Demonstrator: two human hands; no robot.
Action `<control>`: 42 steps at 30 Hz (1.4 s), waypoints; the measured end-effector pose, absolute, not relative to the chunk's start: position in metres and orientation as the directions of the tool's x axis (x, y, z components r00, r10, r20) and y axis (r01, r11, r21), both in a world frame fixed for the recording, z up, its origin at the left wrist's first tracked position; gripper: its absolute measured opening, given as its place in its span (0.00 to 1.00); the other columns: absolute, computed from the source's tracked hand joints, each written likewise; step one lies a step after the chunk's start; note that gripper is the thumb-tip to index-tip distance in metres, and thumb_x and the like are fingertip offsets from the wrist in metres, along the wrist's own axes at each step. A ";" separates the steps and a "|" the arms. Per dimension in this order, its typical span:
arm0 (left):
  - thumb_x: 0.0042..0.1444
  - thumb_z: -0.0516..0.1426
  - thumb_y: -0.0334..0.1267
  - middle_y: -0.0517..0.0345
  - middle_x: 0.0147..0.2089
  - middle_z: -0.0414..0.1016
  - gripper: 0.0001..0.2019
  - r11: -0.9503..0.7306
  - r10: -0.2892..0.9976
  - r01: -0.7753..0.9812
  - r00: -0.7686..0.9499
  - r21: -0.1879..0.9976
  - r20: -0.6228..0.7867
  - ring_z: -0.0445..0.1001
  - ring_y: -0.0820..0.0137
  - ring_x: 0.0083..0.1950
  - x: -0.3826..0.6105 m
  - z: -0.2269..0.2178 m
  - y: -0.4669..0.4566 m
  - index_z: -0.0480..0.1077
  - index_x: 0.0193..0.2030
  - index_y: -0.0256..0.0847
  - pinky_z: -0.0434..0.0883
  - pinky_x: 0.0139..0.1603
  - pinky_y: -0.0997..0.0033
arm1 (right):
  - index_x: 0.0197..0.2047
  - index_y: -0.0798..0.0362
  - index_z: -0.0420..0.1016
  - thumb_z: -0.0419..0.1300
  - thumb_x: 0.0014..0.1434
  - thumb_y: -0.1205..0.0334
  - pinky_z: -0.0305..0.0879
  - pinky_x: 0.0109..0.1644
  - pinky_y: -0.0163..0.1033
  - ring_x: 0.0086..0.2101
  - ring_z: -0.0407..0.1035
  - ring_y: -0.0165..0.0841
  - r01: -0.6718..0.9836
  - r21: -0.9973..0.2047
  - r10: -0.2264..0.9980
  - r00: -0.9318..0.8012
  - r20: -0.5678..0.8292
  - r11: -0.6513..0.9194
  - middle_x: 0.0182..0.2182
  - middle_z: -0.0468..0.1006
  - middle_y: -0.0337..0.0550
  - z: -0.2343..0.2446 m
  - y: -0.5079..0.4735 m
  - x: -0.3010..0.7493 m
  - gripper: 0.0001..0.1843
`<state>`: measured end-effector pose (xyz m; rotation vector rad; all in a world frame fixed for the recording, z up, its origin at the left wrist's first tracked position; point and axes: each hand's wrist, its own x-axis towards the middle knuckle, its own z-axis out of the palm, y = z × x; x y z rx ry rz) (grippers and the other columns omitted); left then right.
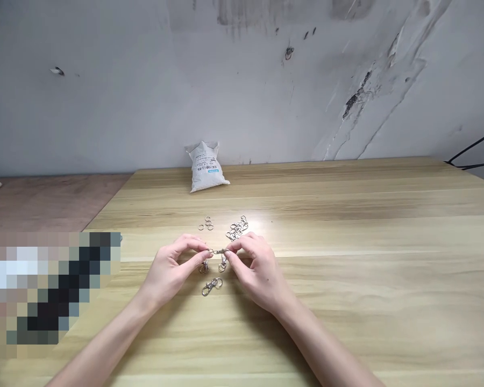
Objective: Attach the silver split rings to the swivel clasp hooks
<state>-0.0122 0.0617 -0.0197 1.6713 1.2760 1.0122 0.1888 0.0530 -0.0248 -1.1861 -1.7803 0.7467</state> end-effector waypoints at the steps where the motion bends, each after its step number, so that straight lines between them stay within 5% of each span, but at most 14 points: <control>1: 0.55 0.62 0.38 0.57 0.39 0.74 0.03 -0.187 0.975 0.350 0.179 0.918 0.131 0.73 0.70 0.43 -0.012 -0.020 0.062 0.77 0.33 0.44 0.71 0.44 0.71 | 0.33 0.51 0.74 0.57 0.62 0.62 0.62 0.38 0.43 0.33 0.66 0.35 0.421 -0.825 0.926 -0.191 0.325 0.377 0.30 0.73 0.42 -0.025 0.053 0.189 0.07; 13: 0.55 0.62 0.41 0.55 0.39 0.77 0.06 -0.187 0.977 0.366 0.165 0.912 0.134 0.74 0.67 0.45 -0.013 -0.022 0.062 0.77 0.33 0.42 0.70 0.49 0.67 | 0.36 0.50 0.74 0.57 0.62 0.65 0.67 0.47 0.48 0.40 0.71 0.36 0.360 -0.798 0.875 -0.172 0.453 0.484 0.36 0.78 0.43 -0.025 0.055 0.188 0.04; 26: 0.52 0.63 0.40 0.54 0.41 0.75 0.07 -0.055 0.992 0.191 0.119 0.980 0.033 0.76 0.70 0.39 -0.007 -0.021 0.060 0.75 0.31 0.38 0.75 0.34 0.77 | 0.36 0.49 0.74 0.58 0.62 0.65 0.66 0.51 0.50 0.44 0.71 0.36 0.364 -0.796 0.875 -0.212 0.435 0.483 0.40 0.78 0.43 -0.028 0.054 0.188 0.04; 42: 0.52 0.62 0.39 0.51 0.42 0.77 0.07 -0.065 0.992 0.186 0.116 0.980 0.043 0.78 0.65 0.42 -0.005 -0.021 0.058 0.74 0.31 0.37 0.76 0.44 0.68 | 0.34 0.49 0.74 0.57 0.63 0.66 0.65 0.48 0.48 0.41 0.70 0.36 0.384 -0.767 0.857 -0.234 0.458 0.515 0.37 0.78 0.42 -0.021 0.052 0.187 0.06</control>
